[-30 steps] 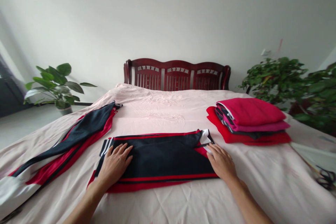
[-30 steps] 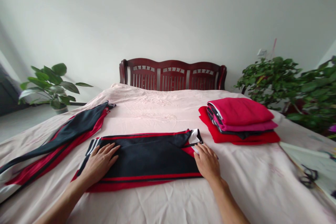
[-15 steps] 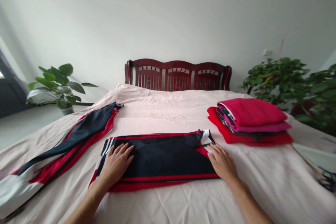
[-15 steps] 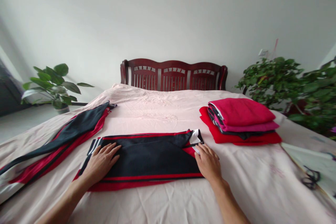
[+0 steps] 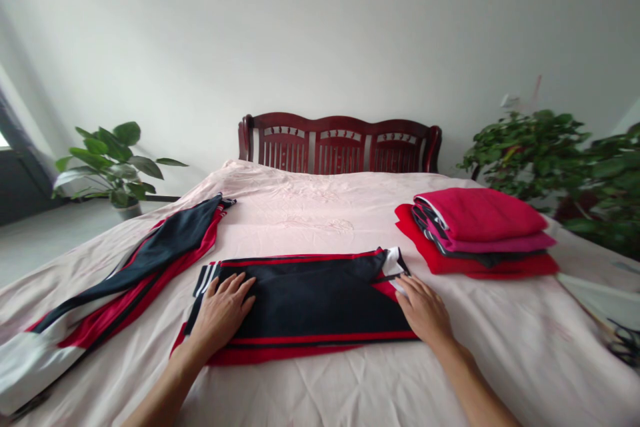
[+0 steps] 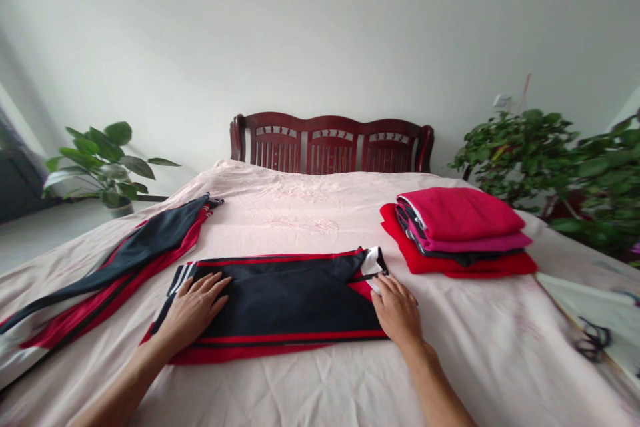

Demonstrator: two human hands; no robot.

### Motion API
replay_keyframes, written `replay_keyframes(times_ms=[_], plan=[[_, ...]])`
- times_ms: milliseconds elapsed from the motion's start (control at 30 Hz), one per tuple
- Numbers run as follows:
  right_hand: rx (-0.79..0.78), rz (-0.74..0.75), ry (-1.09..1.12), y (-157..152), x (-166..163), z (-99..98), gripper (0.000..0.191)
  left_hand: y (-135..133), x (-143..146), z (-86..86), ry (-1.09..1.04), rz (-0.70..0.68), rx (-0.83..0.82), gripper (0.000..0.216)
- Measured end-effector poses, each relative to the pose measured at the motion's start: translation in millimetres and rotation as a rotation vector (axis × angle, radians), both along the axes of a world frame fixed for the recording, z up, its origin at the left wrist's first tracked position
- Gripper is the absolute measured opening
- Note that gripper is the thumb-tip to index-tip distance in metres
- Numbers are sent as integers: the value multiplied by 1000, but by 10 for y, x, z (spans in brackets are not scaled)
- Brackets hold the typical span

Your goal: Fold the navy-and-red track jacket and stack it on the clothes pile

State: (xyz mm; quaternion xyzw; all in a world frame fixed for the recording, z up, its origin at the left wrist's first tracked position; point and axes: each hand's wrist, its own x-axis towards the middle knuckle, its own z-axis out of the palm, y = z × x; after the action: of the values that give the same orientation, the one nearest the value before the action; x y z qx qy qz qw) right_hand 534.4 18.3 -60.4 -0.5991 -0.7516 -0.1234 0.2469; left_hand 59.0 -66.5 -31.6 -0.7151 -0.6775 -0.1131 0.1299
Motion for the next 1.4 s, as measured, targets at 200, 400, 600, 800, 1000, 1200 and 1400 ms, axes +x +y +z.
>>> replay_keyframes(times_ms=[200, 400, 600, 800, 1000, 1200, 1400], plan=[[-7, -3, 7, -13, -12, 17, 40, -9, 2, 11, -13, -6, 7, 43], [0, 2, 2, -9, -10, 17, 40, -8, 4, 19, -25, -7, -4, 43], [6, -6, -4, -2, -6, 5, 40, -5, 7, 12, -19, -2, -6, 43], [6, 2, -10, -7, 1, 10, 41, -6, 15, 19, 7, 11, -11, 43], [19, 3, 3, 7, 5, -17, 42, -4, 10, 6, -24, 0, 4, 43], [17, 8, 3, 10, 5, -13, 42, -9, 11, 17, -19, 9, -7, 42], [10, 5, -6, -2, -7, 5, 42, -14, 21, 37, -9, 8, -11, 43]])
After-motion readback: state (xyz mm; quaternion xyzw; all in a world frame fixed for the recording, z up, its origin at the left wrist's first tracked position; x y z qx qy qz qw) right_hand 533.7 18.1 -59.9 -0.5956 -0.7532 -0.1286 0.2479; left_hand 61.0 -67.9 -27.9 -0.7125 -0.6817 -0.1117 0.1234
